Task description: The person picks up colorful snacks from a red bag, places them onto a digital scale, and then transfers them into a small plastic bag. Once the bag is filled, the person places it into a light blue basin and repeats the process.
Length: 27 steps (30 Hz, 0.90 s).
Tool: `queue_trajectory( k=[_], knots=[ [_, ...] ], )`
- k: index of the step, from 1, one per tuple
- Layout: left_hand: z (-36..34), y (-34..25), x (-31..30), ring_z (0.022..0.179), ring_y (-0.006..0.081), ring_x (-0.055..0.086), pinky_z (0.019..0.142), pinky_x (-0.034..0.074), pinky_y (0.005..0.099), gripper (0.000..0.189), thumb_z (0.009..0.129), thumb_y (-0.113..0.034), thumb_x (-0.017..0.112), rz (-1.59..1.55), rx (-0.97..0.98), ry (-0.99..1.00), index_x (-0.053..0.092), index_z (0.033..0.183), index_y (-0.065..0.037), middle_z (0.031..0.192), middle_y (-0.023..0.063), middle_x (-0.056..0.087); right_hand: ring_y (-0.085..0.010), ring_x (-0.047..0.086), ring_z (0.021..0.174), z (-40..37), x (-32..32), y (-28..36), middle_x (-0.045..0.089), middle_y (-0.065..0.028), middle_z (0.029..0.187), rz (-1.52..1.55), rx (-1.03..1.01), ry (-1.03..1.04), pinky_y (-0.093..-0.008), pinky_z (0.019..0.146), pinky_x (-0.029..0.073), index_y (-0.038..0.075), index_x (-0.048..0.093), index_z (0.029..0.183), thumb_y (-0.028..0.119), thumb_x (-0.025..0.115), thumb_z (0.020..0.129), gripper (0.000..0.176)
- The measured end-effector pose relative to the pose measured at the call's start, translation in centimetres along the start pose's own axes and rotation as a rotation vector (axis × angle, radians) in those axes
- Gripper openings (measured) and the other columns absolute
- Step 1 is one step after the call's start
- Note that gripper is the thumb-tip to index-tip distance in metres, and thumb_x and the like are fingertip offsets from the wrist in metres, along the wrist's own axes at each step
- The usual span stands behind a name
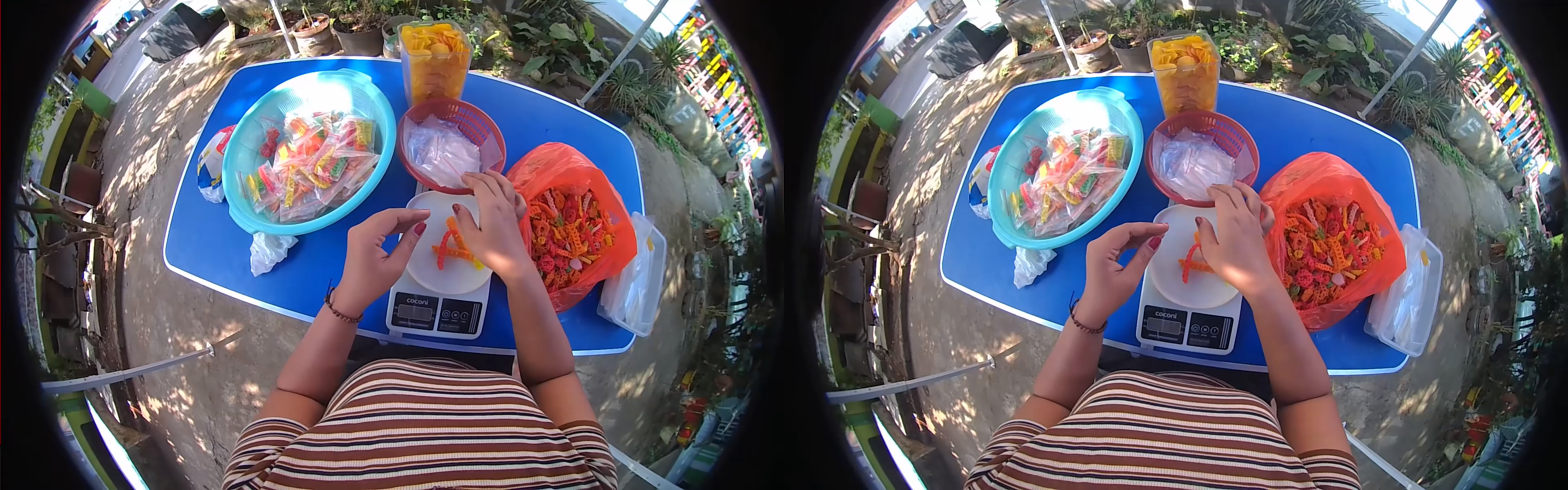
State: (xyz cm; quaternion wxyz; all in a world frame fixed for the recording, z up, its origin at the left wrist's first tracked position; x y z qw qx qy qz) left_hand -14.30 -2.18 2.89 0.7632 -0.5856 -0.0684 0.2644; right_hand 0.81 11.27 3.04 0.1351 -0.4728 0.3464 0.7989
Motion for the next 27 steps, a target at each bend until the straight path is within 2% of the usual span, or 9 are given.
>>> queue_trajectory(
  k=[2, 6, 11, 14, 18, 19, 22, 25, 27],
  knots=[
    [-0.4, -0.1, -0.4, 0.098, 0.0162, 0.071, 0.087, 0.056, 0.0279, 0.018, 0.092, 0.002, 0.067, 0.053, 0.013, -0.010, 0.072, 0.109, 0.002, 0.106, 0.0115, 0.075, -0.0329, 0.048, 0.131, 0.0, -0.5, 0.0, 0.059, -0.0134, 0.134, 0.114, -0.049, -0.204, -0.0441, 0.110, 0.032, 0.001, 0.060, 0.129, 0.006, 0.066, 0.082, 0.048],
    [-1.2, -0.2, -1.0, 0.115, 0.0223, 0.065, 0.097, 0.051, 0.0338, 0.038, 0.087, -0.003, 0.074, 0.243, 0.128, -0.071, 0.064, 0.123, 0.000, 0.121, 0.0145, 0.069, -0.0316, 0.056, 0.123, -1.0, -2.4, 1.0, 0.063, -0.0124, 0.128, 0.093, -0.247, -0.505, -0.0427, 0.107, 0.035, 0.000, 0.064, 0.123, 0.002, 0.064, 0.078, 0.045],
    [-1.1, -2.8, -0.2, 0.133, 0.0291, 0.053, 0.111, 0.039, 0.0404, 0.068, 0.077, -0.023, 0.086, 0.173, 0.326, -0.232, 0.057, 0.135, -0.002, 0.136, 0.0148, 0.062, -0.0245, 0.071, 0.097, -3.3, -3.8, 2.4, 0.074, -0.0070, 0.099, 0.498, -0.338, -0.235, -0.0334, 0.086, 0.053, 0.003, 0.074, 0.093, -0.010, 0.069, 0.074, 0.024],
    [-1.8, -2.9, 0.3, 0.133, 0.0292, 0.053, 0.110, 0.041, 0.0416, 0.078, 0.072, -0.029, 0.089, -0.216, 0.198, 0.019, 0.056, 0.136, -0.001, 0.137, 0.0161, 0.061, -0.0242, 0.072, 0.093, -4.8, -4.5, 3.1, 0.074, -0.0084, 0.098, 0.732, -0.226, 0.014, -0.0318, 0.082, 0.055, 0.002, 0.074, 0.092, -0.009, 0.069, 0.075, 0.020],
    [-3.9, -1.4, 1.1, 0.117, 0.0251, 0.065, 0.095, 0.056, 0.0370, 0.043, 0.096, -0.016, 0.069, -0.746, -0.356, 0.275, 0.059, 0.133, 0.003, 0.132, 0.0175, 0.064, -0.0253, 0.072, 0.091, -5.3, -3.5, 2.7, 0.073, -0.0115, 0.099, 0.798, -0.214, -0.149, -0.0327, 0.078, 0.057, 0.003, 0.072, 0.097, -0.009, 0.069, 0.076, 0.024],
    [-4.1, -1.2, 1.2, 0.111, 0.0245, 0.068, 0.093, 0.058, 0.0350, 0.030, 0.103, -0.009, 0.056, -0.750, -0.320, 0.230, 0.061, 0.129, 0.004, 0.125, 0.0189, 0.067, -0.0258, 0.070, 0.092, -5.3, -3.3, 2.4, 0.072, -0.0113, 0.101, 0.696, -0.154, -0.153, -0.0340, 0.079, 0.056, 0.003, 0.071, 0.098, -0.009, 0.070, 0.076, 0.025],
    [-4.9, -0.3, 0.5, 0.107, 0.0296, 0.070, 0.095, 0.057, 0.0404, 0.029, 0.101, -0.011, 0.059, -0.930, -0.581, 0.059, 0.063, 0.125, 0.005, 0.118, 0.0230, 0.069, -0.0274, 0.066, 0.094, -5.7, -2.8, 1.4, 0.069, -0.0107, 0.105, 0.374, -0.062, -0.147, -0.0379, 0.080, 0.054, 0.004, 0.071, 0.099, -0.007, 0.071, 0.075, 0.026],
    [-5.3, -0.2, 0.2, 0.105, 0.0296, 0.071, 0.095, 0.057, 0.0401, 0.029, 0.100, -0.010, 0.060, -1.101, -0.642, 0.034, 0.063, 0.125, 0.005, 0.116, 0.0237, 0.070, -0.0305, 0.060, 0.097, -6.6, -1.2, 0.2, 0.066, -0.0084, 0.110, 0.135, -0.128, -0.122, -0.0416, 0.085, 0.051, 0.006, 0.071, 0.096, -0.004, 0.072, 0.074, 0.024],
    [-5.5, -0.1, 0.4, 0.102, 0.0284, 0.072, 0.093, 0.057, 0.0388, 0.028, 0.099, -0.009, 0.062, -0.960, -0.631, 0.019, 0.064, 0.122, 0.006, 0.113, 0.0224, 0.071, -0.0312, 0.061, 0.095, -7.0, -0.5, -0.2, 0.067, -0.0087, 0.108, 0.144, -0.120, -0.156, -0.0415, 0.084, 0.051, 0.005, 0.070, 0.096, -0.004, 0.072, 0.075, 0.022]
  ],
)
Point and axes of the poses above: each hand's wrist, its own z-axis towards the middle knuckle, its own x-axis out of the palm, y = z × x, the point moved 1 cm from there along z, towards the middle knuckle
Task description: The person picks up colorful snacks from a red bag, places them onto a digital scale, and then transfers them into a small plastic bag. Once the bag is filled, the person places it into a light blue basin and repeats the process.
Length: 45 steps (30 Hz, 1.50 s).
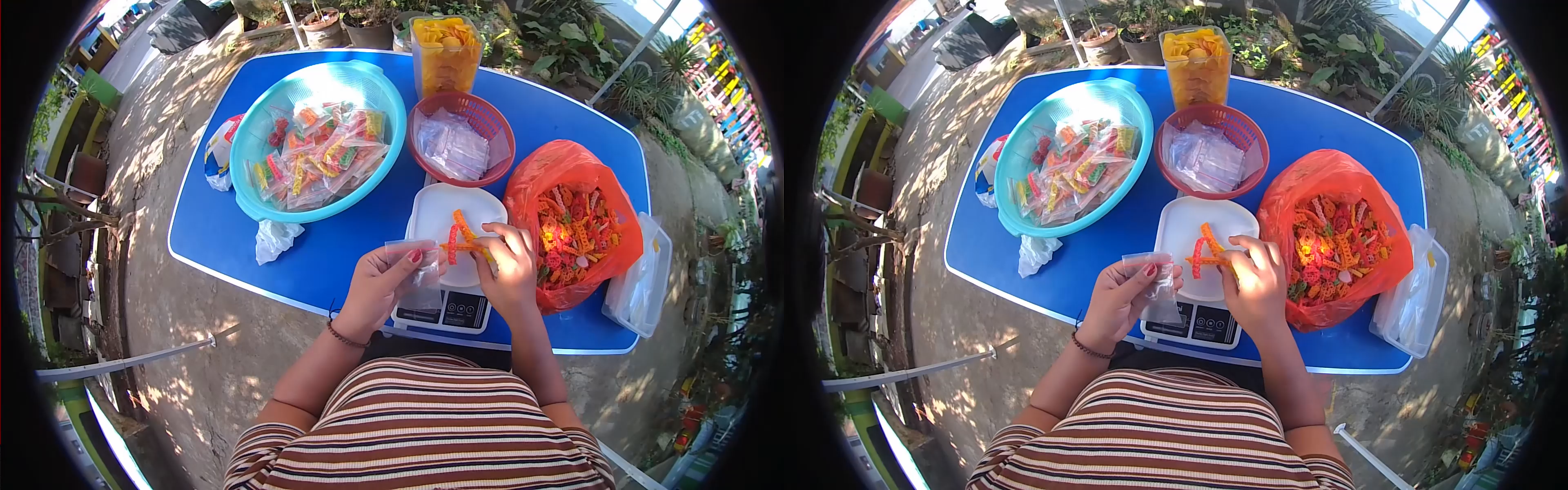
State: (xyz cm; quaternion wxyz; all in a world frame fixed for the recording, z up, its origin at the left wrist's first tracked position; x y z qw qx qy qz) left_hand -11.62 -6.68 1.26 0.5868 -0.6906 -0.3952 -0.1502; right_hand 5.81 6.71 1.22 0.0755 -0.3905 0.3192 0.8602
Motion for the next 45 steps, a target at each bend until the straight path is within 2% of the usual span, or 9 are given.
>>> queue_trajectory(
  k=[7, 11, 16, 22, 25, 32, 35, 39, 45],
  knots=[
    [0.4, 0.4, -0.6, 0.089, 0.0191, 0.073, 0.083, 0.059, 0.0308, 0.019, 0.092, -0.005, 0.071, 0.417, 0.137, 0.015, 0.070, 0.107, 0.006, 0.096, 0.0162, 0.075, -0.0278, 0.067, 0.083, 0.4, -1.6, 0.2, 0.068, -0.0136, 0.096, 0.203, 0.198, -0.156, -0.0356, 0.071, 0.055, 0.000, 0.071, 0.101, -0.009, 0.067, 0.082, 0.021],
    [0.4, 0.5, 0.4, 0.084, 0.0133, 0.071, 0.077, 0.057, 0.0269, 0.021, 0.087, -0.005, 0.078, 0.460, 0.097, -0.007, 0.072, 0.104, 0.006, 0.091, 0.0130, 0.075, -0.0208, 0.068, 0.081, 0.8, -2.9, 1.0, 0.069, -0.0131, 0.097, 0.363, 0.077, -0.212, -0.0296, 0.071, 0.054, -0.002, 0.071, 0.103, -0.009, 0.066, 0.083, 0.022],
    [0.2, 0.3, 1.4, 0.079, 0.0061, 0.065, 0.073, 0.054, 0.0222, 0.027, 0.083, -0.006, 0.082, 0.633, 0.080, 0.034, 0.072, 0.105, 0.006, 0.090, 0.0091, 0.074, -0.0155, 0.066, 0.085, 0.2, -3.7, 1.5, 0.068, -0.0110, 0.094, 0.577, 0.073, 0.086, -0.0255, 0.076, 0.051, -0.005, 0.070, 0.103, -0.012, 0.070, 0.081, 0.022],
    [0.2, -0.1, 1.6, 0.077, 0.0029, 0.064, 0.069, 0.051, 0.0188, 0.026, 0.086, -0.015, 0.081, 0.826, 0.009, 0.179, 0.075, 0.106, 0.001, 0.088, 0.0020, 0.075, -0.0170, 0.067, 0.085, 0.8, -4.1, 1.9, 0.070, -0.0135, 0.094, 0.542, -0.013, 0.157, -0.0284, 0.074, 0.053, -0.005, 0.069, 0.100, -0.012, 0.070, 0.084, 0.018],
    [0.0, 0.2, 1.9, 0.078, 0.0030, 0.064, 0.071, 0.052, 0.0201, 0.027, 0.088, -0.015, 0.079, 0.733, -0.040, 0.241, 0.074, 0.110, 0.000, 0.092, 0.0019, 0.075, -0.0194, 0.068, 0.084, -0.5, -2.7, 2.6, 0.070, -0.0152, 0.092, 0.764, 0.213, 0.012, -0.0286, 0.073, 0.053, -0.005, 0.071, 0.099, -0.011, 0.068, 0.086, 0.015],
    [-0.1, 0.3, 1.7, 0.090, 0.0041, 0.063, 0.081, 0.051, 0.0211, 0.027, 0.102, -0.017, 0.060, 0.579, -0.006, 0.255, 0.070, 0.121, -0.001, 0.100, 0.0028, 0.074, -0.0229, 0.070, 0.082, -0.5, -3.2, 1.6, 0.073, -0.0131, 0.091, 0.500, 0.086, -0.013, -0.0313, 0.074, 0.055, 0.000, 0.073, 0.097, -0.002, 0.074, 0.084, 0.013],
    [-0.3, 0.4, 1.5, 0.091, 0.0040, 0.062, 0.082, 0.050, 0.0209, 0.029, 0.105, -0.018, 0.056, 0.588, 0.007, 0.254, 0.069, 0.124, -0.001, 0.101, 0.0029, 0.074, -0.0211, 0.069, 0.081, -0.7, -2.9, 2.3, 0.071, -0.0142, 0.091, 0.606, 0.157, 0.048, -0.0280, 0.074, 0.053, -0.003, 0.071, 0.091, -0.007, 0.073, 0.084, 0.008],
    [-0.2, 0.9, 1.5, 0.091, 0.0037, 0.062, 0.082, 0.051, 0.0210, 0.030, 0.105, -0.019, 0.055, 0.572, 0.061, 0.227, 0.069, 0.124, -0.001, 0.102, 0.0033, 0.074, -0.0209, 0.066, 0.087, -0.5, -3.0, 2.5, 0.070, -0.0100, 0.088, 0.486, -0.004, 0.105, -0.0325, 0.078, 0.051, 0.000, 0.071, 0.087, 0.011, 0.075, 0.088, 0.011],
    [-0.3, 0.6, 1.4, 0.092, 0.0095, 0.068, 0.083, 0.054, 0.0245, 0.031, 0.107, -0.019, 0.051, 0.434, -0.020, 0.157, 0.065, 0.125, 0.002, 0.103, 0.0083, 0.074, -0.0273, 0.059, 0.095, -0.8, -2.5, 2.5, 0.062, -0.0127, 0.109, 0.604, 0.104, 0.125, -0.0346, 0.082, 0.049, 0.005, 0.074, 0.099, 0.017, 0.072, 0.088, 0.016]
  ],
)
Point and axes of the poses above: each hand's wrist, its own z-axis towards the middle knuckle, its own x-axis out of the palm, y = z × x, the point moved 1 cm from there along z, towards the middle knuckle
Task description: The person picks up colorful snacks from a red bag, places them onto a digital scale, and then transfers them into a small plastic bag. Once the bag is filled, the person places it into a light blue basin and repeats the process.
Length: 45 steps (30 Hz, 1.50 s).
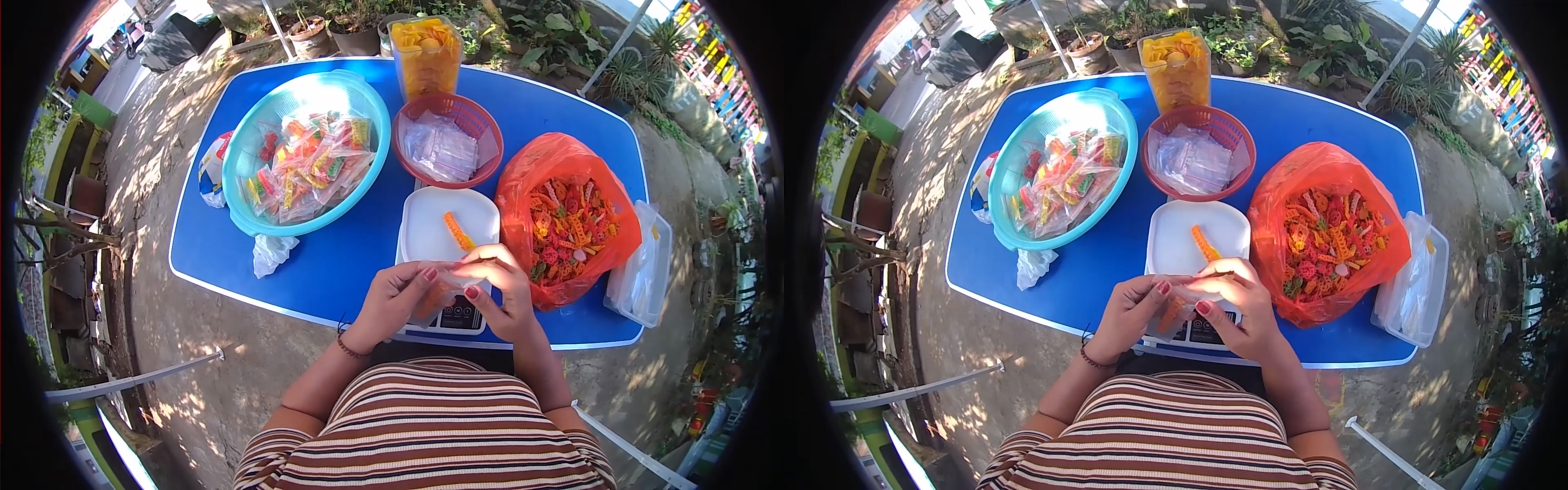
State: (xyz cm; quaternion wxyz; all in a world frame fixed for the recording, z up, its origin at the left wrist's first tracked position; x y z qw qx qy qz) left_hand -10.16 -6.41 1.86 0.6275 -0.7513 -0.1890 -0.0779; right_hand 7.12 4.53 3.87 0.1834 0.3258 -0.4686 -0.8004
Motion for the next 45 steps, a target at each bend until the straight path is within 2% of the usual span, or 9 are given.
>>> queue_trajectory(
  k=[1, 5, 8, 16, 24, 30, 36, 41, 45],
  knots=[
    [0.2, 0.2, -0.1, 0.092, 0.0110, 0.069, 0.083, 0.054, 0.0252, 0.031, 0.107, -0.019, 0.050, -0.063, -0.026, -0.027, 0.065, 0.125, 0.002, 0.104, 0.0095, 0.073, -0.0284, 0.058, 0.096, 0.1, 0.1, -0.4, 0.061, -0.0128, 0.111, 0.052, 0.039, -0.060, -0.0351, 0.082, 0.049, 0.006, 0.075, 0.101, 0.015, 0.073, 0.087, 0.017],
    [0.4, 0.8, -0.6, 0.093, 0.0141, 0.070, 0.084, 0.055, 0.0266, 0.030, 0.107, -0.017, 0.050, -0.358, -0.044, -0.134, 0.064, 0.124, 0.004, 0.108, 0.0122, 0.073, -0.0311, 0.054, 0.101, -0.1, 0.5, -1.2, 0.060, -0.0098, 0.115, -0.613, 0.000, 0.053, -0.0422, 0.087, 0.047, 0.008, 0.073, 0.106, 0.006, 0.074, 0.078, 0.029],
    [0.4, 1.0, -0.9, 0.092, 0.0124, 0.070, 0.084, 0.056, 0.0264, 0.028, 0.104, -0.015, 0.055, -0.264, -0.006, -0.143, 0.065, 0.122, 0.004, 0.109, 0.0119, 0.073, -0.0326, 0.056, 0.097, -0.8, 1.0, -2.1, 0.062, -0.0109, 0.112, -0.586, -0.001, 0.046, -0.0430, 0.085, 0.048, 0.007, 0.073, 0.103, 0.002, 0.072, 0.079, 0.025],
    [-0.2, 0.6, -0.5, 0.087, 0.0107, 0.071, 0.076, 0.057, 0.0220, 0.028, 0.092, -0.008, 0.074, 0.093, 0.074, -0.188, 0.068, 0.115, 0.005, 0.099, 0.0103, 0.075, -0.0146, 0.065, 0.094, -0.9, 0.3, -2.4, 0.065, -0.0083, 0.101, 0.348, 0.096, -0.279, -0.0261, 0.084, 0.051, -0.005, 0.064, 0.114, -0.004, 0.065, 0.094, 0.020],
    [-0.2, 0.3, -0.3, 0.087, 0.0108, 0.071, 0.076, 0.057, 0.0215, 0.032, 0.087, -0.007, 0.078, 0.110, 0.056, -0.136, 0.068, 0.114, 0.006, 0.100, 0.0119, 0.075, -0.0131, 0.066, 0.091, -1.6, 0.5, -3.1, 0.069, -0.0104, 0.100, 0.376, 0.107, -0.403, -0.0266, 0.083, 0.054, -0.004, 0.065, 0.112, -0.007, 0.073, 0.087, 0.026],
    [0.0, 0.7, -0.1, 0.092, 0.0097, 0.070, 0.080, 0.055, 0.0213, 0.030, 0.091, -0.010, 0.074, 0.082, 0.035, -0.091, 0.068, 0.116, 0.006, 0.102, 0.0106, 0.074, -0.0198, 0.069, 0.082, -0.4, 0.0, -0.8, 0.072, -0.0122, 0.088, -0.055, -0.060, -0.219, -0.0274, 0.075, 0.053, 0.000, 0.073, 0.091, -0.006, 0.075, 0.082, 0.011],
    [-0.3, 0.8, -0.1, 0.093, 0.0105, 0.069, 0.083, 0.055, 0.0245, 0.028, 0.097, -0.012, 0.068, 0.104, -0.010, -0.001, 0.067, 0.119, 0.004, 0.106, 0.0095, 0.074, -0.0204, 0.067, 0.082, -0.3, 1.3, -0.9, 0.072, -0.0097, 0.087, -0.049, -0.096, -0.108, -0.0328, 0.079, 0.052, 0.003, 0.076, 0.098, 0.008, 0.076, 0.086, 0.013],
    [-0.2, 1.7, -0.5, 0.090, 0.0092, 0.068, 0.081, 0.055, 0.0236, 0.022, 0.100, -0.015, 0.064, 0.084, 0.075, -0.098, 0.067, 0.113, 0.003, 0.106, 0.0095, 0.073, -0.0273, 0.059, 0.102, -0.3, 0.8, -1.7, 0.062, -0.0137, 0.115, 0.128, 0.058, -0.015, -0.0348, 0.086, 0.049, 0.003, 0.074, 0.094, 0.009, 0.072, 0.088, 0.009],
    [0.0, 1.9, -0.6, 0.084, 0.0096, 0.069, 0.077, 0.055, 0.0229, 0.025, 0.103, -0.017, 0.058, -0.090, 0.106, -0.157, 0.062, 0.120, 0.001, 0.106, 0.0099, 0.074, -0.0276, 0.056, 0.093, 0.3, 1.2, -2.9, 0.063, -0.0099, 0.111, -0.559, 0.001, -0.241, -0.0383, 0.084, 0.047, 0.005, 0.074, 0.099, 0.006, 0.074, 0.080, 0.018]
  ],
)
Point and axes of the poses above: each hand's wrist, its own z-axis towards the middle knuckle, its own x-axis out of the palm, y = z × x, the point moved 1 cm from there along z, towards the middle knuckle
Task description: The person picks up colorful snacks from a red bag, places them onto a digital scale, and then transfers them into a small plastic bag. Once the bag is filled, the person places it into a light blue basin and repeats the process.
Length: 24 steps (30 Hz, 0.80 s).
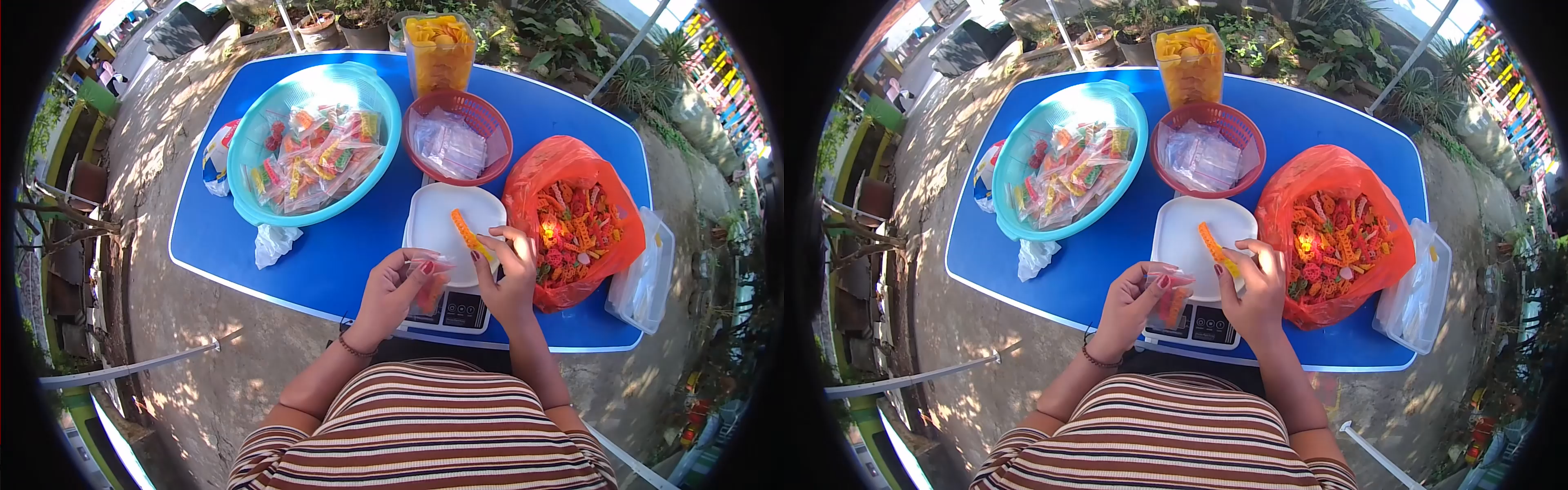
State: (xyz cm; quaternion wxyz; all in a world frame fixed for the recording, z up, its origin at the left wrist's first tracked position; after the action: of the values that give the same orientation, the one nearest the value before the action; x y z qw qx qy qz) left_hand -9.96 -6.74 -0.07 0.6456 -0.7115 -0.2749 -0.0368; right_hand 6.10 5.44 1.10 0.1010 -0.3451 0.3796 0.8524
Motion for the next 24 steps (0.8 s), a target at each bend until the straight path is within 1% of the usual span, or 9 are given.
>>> queue_trajectory(
  k=[1, 4, 7, 10, 13, 14, 17, 20, 24],
  knots=[
    [0.1, 0.1, -0.1, 0.086, 0.0106, 0.069, 0.078, 0.056, 0.0235, 0.025, 0.104, -0.017, 0.057, -0.056, 0.000, -0.002, 0.060, 0.122, 0.001, 0.108, 0.0104, 0.073, -0.0277, 0.056, 0.093, -0.1, 0.1, -0.1, 0.063, -0.0091, 0.110, -0.028, 0.005, 0.017, -0.0386, 0.083, 0.047, 0.005, 0.074, 0.098, 0.007, 0.075, 0.080, 0.018],
    [0.0, 0.0, -0.3, 0.106, 0.0237, 0.070, 0.091, 0.056, 0.0327, 0.034, 0.105, -0.019, 0.054, -0.136, -0.039, 0.048, 0.052, 0.132, 0.002, 0.115, 0.0176, 0.071, -0.0265, 0.055, 0.091, -0.5, 1.0, -1.3, 0.064, -0.0057, 0.107, -0.086, -0.037, 0.018, -0.0383, 0.082, 0.046, 0.007, 0.075, 0.096, 0.009, 0.078, 0.079, 0.018],
    [0.0, -0.7, 0.3, 0.097, 0.0133, 0.070, 0.084, 0.056, 0.0250, 0.025, 0.105, -0.015, 0.055, -0.183, -0.099, -0.002, 0.061, 0.122, 0.002, 0.111, 0.0119, 0.073, -0.0275, 0.057, 0.089, -0.3, 0.8, -1.1, 0.066, -0.0066, 0.102, -0.024, -0.022, 0.002, -0.0386, 0.080, 0.047, 0.006, 0.074, 0.096, 0.005, 0.076, 0.080, 0.016],
    [-0.1, -0.2, -0.4, 0.092, 0.0117, 0.070, 0.081, 0.056, 0.0236, 0.024, 0.103, -0.016, 0.059, 0.071, -0.031, 0.009, 0.064, 0.118, 0.003, 0.107, 0.0127, 0.073, -0.0225, 0.062, 0.083, -0.3, 0.7, -1.5, 0.069, -0.0087, 0.095, 0.116, -0.005, -0.051, -0.0347, 0.076, 0.050, 0.004, 0.073, 0.099, 0.001, 0.072, 0.085, 0.014],
    [-0.1, -0.2, -0.8, 0.087, 0.0102, 0.070, 0.076, 0.056, 0.0218, 0.024, 0.099, -0.016, 0.066, 0.139, -0.090, 0.011, 0.066, 0.113, 0.003, 0.103, 0.0124, 0.074, -0.0159, 0.065, 0.081, -0.4, 0.4, -1.0, 0.070, -0.0091, 0.090, 0.493, 0.172, -0.069, -0.0292, 0.072, 0.051, 0.001, 0.070, 0.107, -0.001, 0.069, 0.090, 0.017],
    [0.0, -0.2, -0.6, 0.087, 0.0102, 0.070, 0.076, 0.056, 0.0214, 0.024, 0.097, -0.015, 0.068, 0.122, -0.078, 0.011, 0.066, 0.113, 0.003, 0.102, 0.0121, 0.074, -0.0126, 0.067, 0.086, -0.7, 0.2, -1.1, 0.069, -0.0090, 0.096, 0.628, 0.214, -0.005, -0.0256, 0.075, 0.053, -0.002, 0.062, 0.119, 0.000, 0.067, 0.094, 0.026],
    [-0.2, -0.6, 0.4, 0.087, 0.0108, 0.071, 0.075, 0.057, 0.0210, 0.026, 0.093, -0.014, 0.073, 0.066, -0.081, 0.025, 0.067, 0.111, 0.004, 0.100, 0.0113, 0.074, -0.0164, 0.069, 0.094, -0.8, -0.5, 1.0, 0.067, -0.0109, 0.102, 1.008, 0.319, -0.037, -0.0274, 0.081, 0.054, -0.002, 0.054, 0.125, -0.001, 0.068, 0.094, 0.034],
    [-0.3, -0.8, 0.8, 0.090, 0.0121, 0.071, 0.079, 0.057, 0.0217, 0.027, 0.091, -0.012, 0.075, 0.042, -0.119, 0.053, 0.067, 0.112, 0.004, 0.101, 0.0108, 0.074, -0.0192, 0.069, 0.101, -1.0, -0.3, 2.5, 0.064, -0.0134, 0.109, 1.063, 0.353, -0.084, -0.0298, 0.089, 0.054, -0.002, 0.051, 0.125, -0.002, 0.069, 0.093, 0.037],
    [-0.3, -0.5, 0.7, 0.092, 0.0123, 0.071, 0.082, 0.057, 0.0226, 0.029, 0.091, -0.011, 0.075, 0.068, -0.104, 0.080, 0.066, 0.114, 0.005, 0.103, 0.0113, 0.074, -0.0164, 0.063, 0.104, -2.0, 0.9, 1.5, 0.064, -0.0124, 0.110, 0.899, 0.206, 0.036, -0.0294, 0.094, 0.049, -0.003, 0.053, 0.122, -0.002, 0.069, 0.092, 0.034]
  ],
)
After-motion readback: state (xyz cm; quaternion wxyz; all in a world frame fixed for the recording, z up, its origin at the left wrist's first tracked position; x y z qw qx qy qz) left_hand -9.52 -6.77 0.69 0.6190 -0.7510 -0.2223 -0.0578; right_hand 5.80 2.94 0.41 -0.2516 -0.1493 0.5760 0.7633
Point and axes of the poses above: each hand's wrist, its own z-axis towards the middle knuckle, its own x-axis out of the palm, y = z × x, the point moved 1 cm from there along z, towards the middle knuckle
